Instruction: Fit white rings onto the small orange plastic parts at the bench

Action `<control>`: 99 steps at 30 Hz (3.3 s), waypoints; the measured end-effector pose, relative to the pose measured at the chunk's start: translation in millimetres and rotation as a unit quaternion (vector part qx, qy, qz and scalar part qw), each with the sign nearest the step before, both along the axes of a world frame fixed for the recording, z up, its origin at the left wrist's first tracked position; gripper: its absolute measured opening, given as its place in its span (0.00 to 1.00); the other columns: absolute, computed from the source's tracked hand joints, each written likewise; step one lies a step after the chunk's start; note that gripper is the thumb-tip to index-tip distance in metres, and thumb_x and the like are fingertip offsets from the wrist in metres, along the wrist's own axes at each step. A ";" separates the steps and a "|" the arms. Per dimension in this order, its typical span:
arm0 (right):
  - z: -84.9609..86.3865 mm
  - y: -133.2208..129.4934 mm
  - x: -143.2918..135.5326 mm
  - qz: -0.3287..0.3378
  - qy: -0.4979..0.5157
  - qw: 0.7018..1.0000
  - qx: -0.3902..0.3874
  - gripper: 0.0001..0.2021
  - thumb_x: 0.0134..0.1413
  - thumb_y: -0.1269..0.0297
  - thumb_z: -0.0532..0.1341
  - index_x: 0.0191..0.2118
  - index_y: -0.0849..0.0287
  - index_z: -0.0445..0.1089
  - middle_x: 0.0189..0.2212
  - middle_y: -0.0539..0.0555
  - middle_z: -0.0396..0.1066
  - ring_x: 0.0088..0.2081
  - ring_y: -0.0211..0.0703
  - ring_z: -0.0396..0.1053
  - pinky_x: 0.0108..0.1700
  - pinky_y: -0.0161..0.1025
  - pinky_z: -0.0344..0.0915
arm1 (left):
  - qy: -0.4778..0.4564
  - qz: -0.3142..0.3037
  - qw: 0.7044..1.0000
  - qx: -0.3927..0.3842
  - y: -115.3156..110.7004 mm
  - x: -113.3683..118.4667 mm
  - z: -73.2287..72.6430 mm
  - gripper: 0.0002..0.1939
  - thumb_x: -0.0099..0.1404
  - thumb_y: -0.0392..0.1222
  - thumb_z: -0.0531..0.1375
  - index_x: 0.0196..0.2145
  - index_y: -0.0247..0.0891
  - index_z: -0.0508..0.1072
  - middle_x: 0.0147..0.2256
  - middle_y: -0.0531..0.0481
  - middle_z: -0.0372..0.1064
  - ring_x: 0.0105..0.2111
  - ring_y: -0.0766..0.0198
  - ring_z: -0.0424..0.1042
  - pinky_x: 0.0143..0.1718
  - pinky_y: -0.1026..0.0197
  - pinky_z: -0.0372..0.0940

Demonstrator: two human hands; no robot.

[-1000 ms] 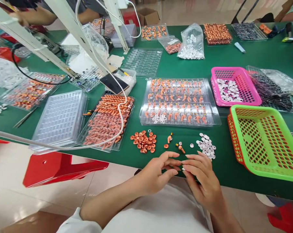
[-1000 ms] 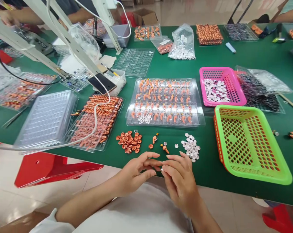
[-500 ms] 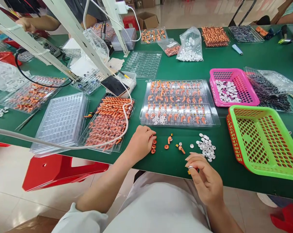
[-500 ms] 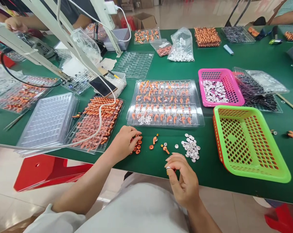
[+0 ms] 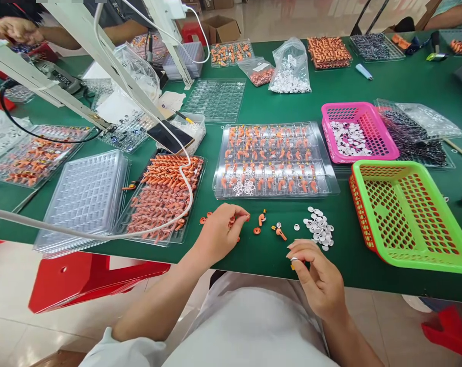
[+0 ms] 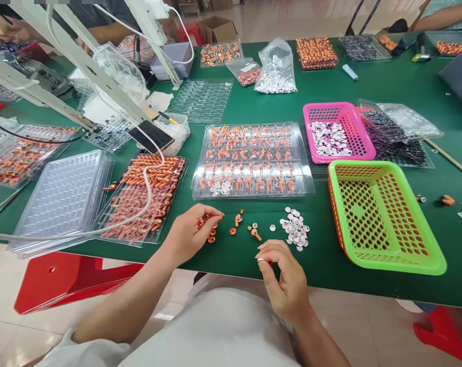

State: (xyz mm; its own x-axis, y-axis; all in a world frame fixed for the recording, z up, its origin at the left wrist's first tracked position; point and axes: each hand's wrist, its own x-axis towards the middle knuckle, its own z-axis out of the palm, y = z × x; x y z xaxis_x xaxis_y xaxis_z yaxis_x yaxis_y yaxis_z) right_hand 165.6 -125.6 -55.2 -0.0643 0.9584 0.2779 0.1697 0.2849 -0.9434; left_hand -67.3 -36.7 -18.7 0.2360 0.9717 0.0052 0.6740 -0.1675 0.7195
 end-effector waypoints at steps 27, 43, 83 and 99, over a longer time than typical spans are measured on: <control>15.5 1.9 -7.9 -0.009 -0.126 0.992 0.003 0.07 0.62 0.73 0.56 0.42 0.55 0.68 0.38 0.55 0.74 0.40 0.46 0.71 0.42 0.46 0.67 | -0.147 -0.194 0.959 -0.142 -22.3 45.5 2.9 0.13 0.68 0.37 0.56 0.48 0.41 0.76 0.43 0.46 0.76 0.44 0.58 0.73 0.46 0.58 0.68; 18.7 10.2 9.6 0.007 0.013 0.989 -0.147 0.06 0.61 0.62 0.61 0.33 0.56 0.71 0.34 0.54 0.73 0.37 0.44 0.71 0.39 0.40 0.69 | -0.356 -0.066 0.878 -0.314 -31.7 51.6 -9.0 0.10 0.59 0.41 0.67 0.38 0.36 0.76 0.35 0.48 0.76 0.34 0.63 0.75 0.40 0.60 0.71; 35.5 23.6 16.0 0.049 -0.109 0.973 -0.199 0.07 0.61 0.70 0.58 0.30 0.58 0.67 0.30 0.49 0.68 0.34 0.38 0.66 0.38 0.36 0.62 | -0.176 -0.164 0.968 0.066 -37.3 59.3 -25.6 0.09 0.63 0.31 0.65 0.41 0.39 0.77 0.32 0.50 0.78 0.31 0.66 0.75 0.36 0.64 0.69; 31.3 21.7 14.8 0.060 -0.107 0.977 -0.176 0.07 0.60 0.73 0.59 0.30 0.58 0.66 0.30 0.49 0.67 0.35 0.39 0.65 0.37 0.37 0.62 | -0.183 -0.170 0.966 0.071 -37.3 58.3 -25.4 0.09 0.62 0.30 0.65 0.40 0.38 0.78 0.31 0.50 0.78 0.29 0.66 0.75 0.34 0.65 0.70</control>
State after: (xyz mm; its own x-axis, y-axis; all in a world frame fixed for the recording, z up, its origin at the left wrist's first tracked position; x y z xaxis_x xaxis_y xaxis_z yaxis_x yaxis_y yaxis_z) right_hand 180.5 -103.9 -24.0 -0.2020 0.9743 -0.0995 0.3589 -0.0208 -0.9331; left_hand -8.9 -73.9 -44.1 0.4979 0.8225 0.2751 0.2684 -0.4477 0.8529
